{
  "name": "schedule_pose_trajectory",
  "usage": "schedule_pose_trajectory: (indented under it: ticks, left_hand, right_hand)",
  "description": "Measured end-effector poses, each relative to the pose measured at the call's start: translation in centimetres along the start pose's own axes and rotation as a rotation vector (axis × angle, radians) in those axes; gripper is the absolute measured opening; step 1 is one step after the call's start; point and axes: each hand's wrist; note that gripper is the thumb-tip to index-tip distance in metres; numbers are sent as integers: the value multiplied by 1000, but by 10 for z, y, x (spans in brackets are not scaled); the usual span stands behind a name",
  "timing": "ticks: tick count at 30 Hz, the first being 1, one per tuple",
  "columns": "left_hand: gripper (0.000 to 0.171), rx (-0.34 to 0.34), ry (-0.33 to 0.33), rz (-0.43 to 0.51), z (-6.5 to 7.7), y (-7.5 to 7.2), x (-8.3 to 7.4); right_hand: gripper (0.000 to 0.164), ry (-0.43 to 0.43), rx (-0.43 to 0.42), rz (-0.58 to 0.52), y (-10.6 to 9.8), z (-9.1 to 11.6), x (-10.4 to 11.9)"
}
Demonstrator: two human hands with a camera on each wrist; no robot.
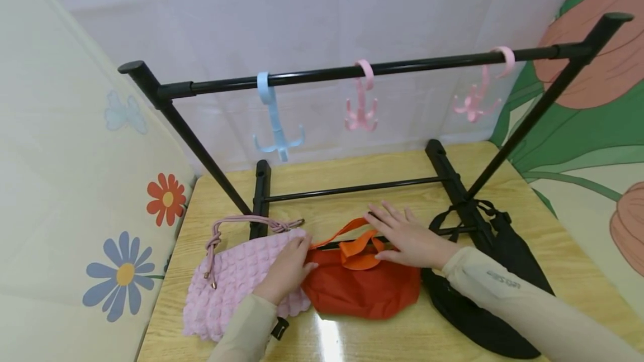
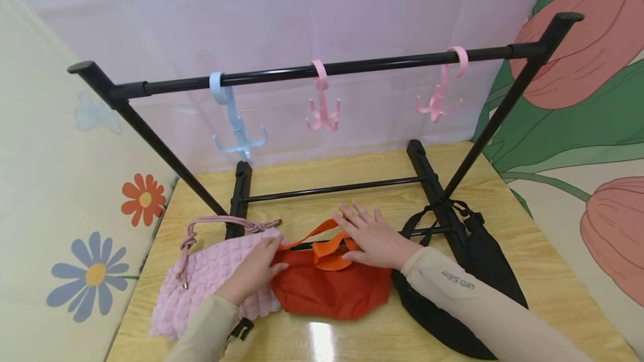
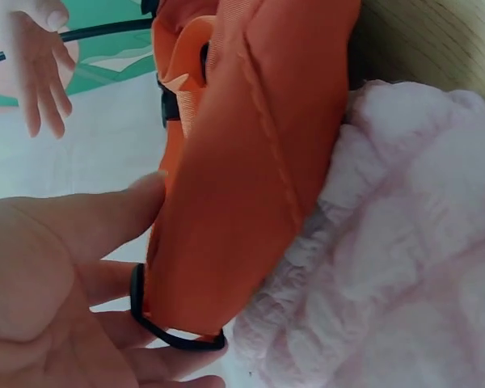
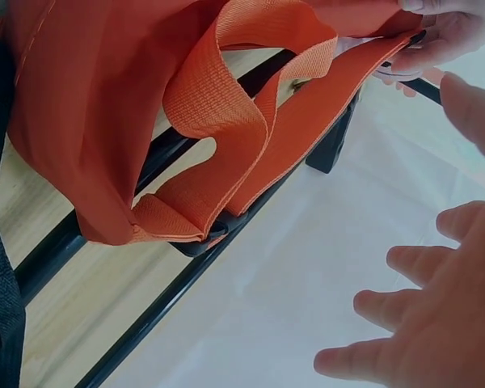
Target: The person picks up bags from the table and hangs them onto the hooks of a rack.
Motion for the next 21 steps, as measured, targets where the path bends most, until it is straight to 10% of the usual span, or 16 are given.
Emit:
schedule_pose_trajectory:
  ticks: [9,21]
  left_hand:
    - [12,-108,1,-53,-6,5,4]
    - [9,-184,30,-10,-8,8,5]
  right_hand:
    - [79,11,20,-15,4,-5,-2]
    - [78,27,44,-52,10,-7,-7]
Point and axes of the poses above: each hand's wrist, its own z-axis away from the middle knuckle, its own y-axis out of the palm, x = y × z, and after that the axes turned 15 degrees about x, right-handed
